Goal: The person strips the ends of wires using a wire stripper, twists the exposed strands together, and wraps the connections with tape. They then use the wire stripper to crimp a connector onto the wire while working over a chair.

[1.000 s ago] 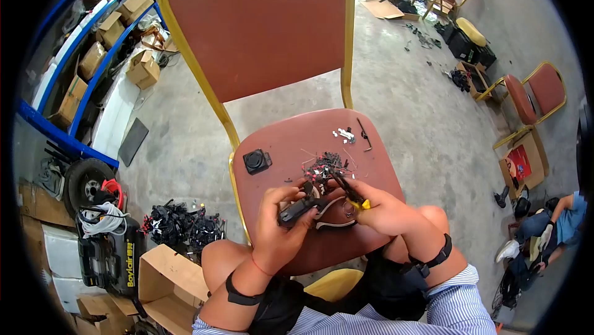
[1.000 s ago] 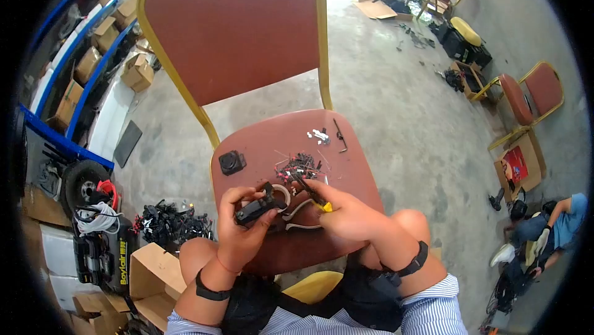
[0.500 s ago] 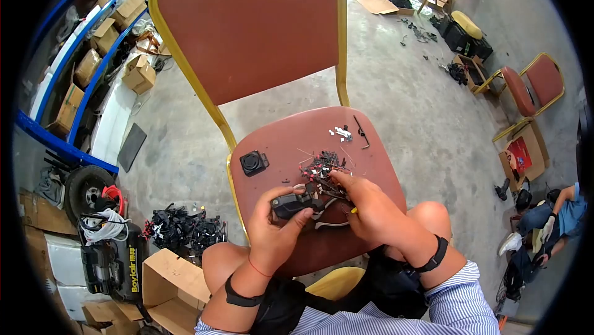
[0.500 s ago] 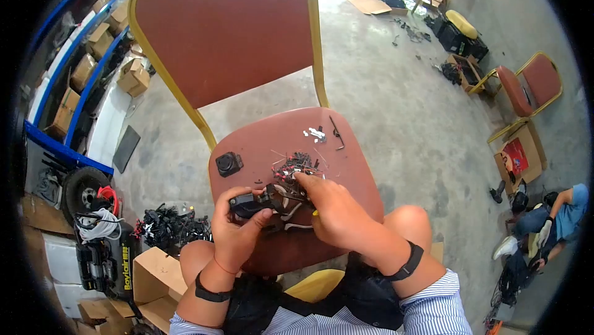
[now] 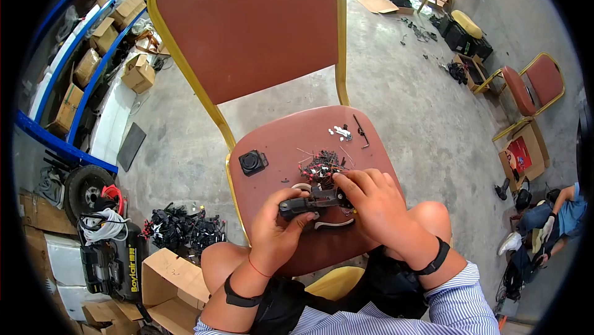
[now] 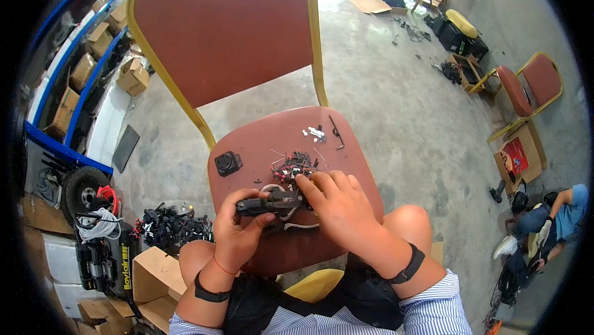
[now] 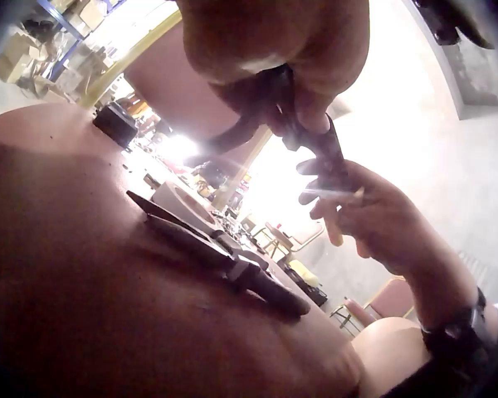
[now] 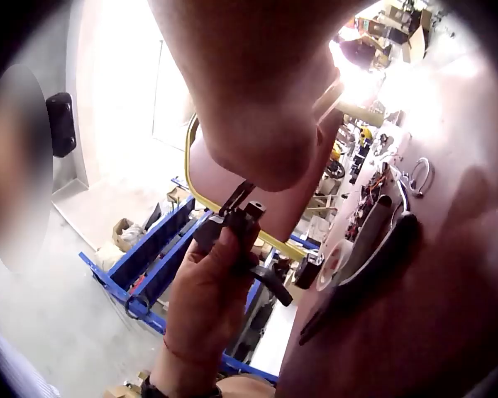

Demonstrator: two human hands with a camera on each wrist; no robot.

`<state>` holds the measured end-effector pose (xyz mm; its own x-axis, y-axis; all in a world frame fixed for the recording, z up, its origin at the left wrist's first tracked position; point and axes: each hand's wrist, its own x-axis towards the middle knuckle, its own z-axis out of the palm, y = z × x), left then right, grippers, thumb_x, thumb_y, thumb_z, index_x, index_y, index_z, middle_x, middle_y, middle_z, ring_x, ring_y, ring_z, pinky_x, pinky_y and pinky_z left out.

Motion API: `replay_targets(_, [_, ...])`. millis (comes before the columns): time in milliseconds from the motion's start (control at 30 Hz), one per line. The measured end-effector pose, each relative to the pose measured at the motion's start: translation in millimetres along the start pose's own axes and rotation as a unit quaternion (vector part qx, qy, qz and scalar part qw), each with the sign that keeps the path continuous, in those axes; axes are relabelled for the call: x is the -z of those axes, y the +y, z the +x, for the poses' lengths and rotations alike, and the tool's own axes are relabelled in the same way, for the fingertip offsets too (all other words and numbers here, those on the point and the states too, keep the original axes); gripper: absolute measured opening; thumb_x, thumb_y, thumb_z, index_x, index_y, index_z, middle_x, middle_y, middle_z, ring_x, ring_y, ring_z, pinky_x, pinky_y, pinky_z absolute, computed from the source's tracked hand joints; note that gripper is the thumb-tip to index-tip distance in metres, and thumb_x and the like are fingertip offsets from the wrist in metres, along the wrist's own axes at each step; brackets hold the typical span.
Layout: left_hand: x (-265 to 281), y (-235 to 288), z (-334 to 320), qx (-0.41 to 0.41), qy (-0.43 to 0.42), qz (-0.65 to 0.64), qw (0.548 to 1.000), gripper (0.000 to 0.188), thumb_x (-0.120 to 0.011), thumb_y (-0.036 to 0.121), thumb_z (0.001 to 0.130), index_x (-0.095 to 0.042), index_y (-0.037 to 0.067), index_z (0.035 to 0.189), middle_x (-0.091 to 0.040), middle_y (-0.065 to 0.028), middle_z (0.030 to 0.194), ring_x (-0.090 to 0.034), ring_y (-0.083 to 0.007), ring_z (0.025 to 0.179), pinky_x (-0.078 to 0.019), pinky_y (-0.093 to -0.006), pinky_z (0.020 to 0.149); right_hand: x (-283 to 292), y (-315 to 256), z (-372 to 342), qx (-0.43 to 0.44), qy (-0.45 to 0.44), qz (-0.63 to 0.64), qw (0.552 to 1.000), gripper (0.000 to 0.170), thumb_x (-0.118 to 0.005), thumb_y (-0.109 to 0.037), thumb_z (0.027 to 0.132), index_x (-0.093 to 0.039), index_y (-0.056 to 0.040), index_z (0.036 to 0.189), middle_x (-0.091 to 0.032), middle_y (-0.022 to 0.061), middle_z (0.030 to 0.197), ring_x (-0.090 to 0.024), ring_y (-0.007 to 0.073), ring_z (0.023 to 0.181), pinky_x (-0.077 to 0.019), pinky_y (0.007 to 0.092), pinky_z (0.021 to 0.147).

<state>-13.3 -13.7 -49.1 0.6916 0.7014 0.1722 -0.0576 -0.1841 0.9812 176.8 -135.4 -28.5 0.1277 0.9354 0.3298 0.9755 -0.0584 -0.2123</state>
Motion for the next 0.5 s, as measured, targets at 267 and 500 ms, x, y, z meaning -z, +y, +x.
replay_targets(267, [0.1,-3.9,-1.2,0.012,-0.006,-0.034,0.999,0.047,-0.072,-0.010,0.087,-0.053,0.000,0.129,-0.066,-0.0138,0.123,-0.065,-0.0209,0.114,-0.0548,-0.0331,0.098,-0.5,-2.8,-0.3,0.008,0.023,-0.042,0.999,0.052,-0.062,-0.014,0.082,-0.062,-0.0075,0.133,-0.065,0.0050,0.116,-0.061,0.0219,0.106,-0.0447,0.0363,0.082])
replay_targets(500, [3.2,-4.8,-5.1,0.037,-0.021,-0.084,0.996,0.050,-0.069,-0.014,0.088,-0.050,0.001,0.133,-0.063,-0.0138,0.125,-0.063,-0.0206,0.117,-0.0526,-0.0332,0.101,2.6,-4.6,0.3,0.006,-0.003,-0.050,0.999,0.053,-0.063,-0.015,0.082,-0.061,-0.0081,0.135,-0.064,0.0051,0.115,-0.061,0.0223,0.105,-0.0442,0.0364,0.083])
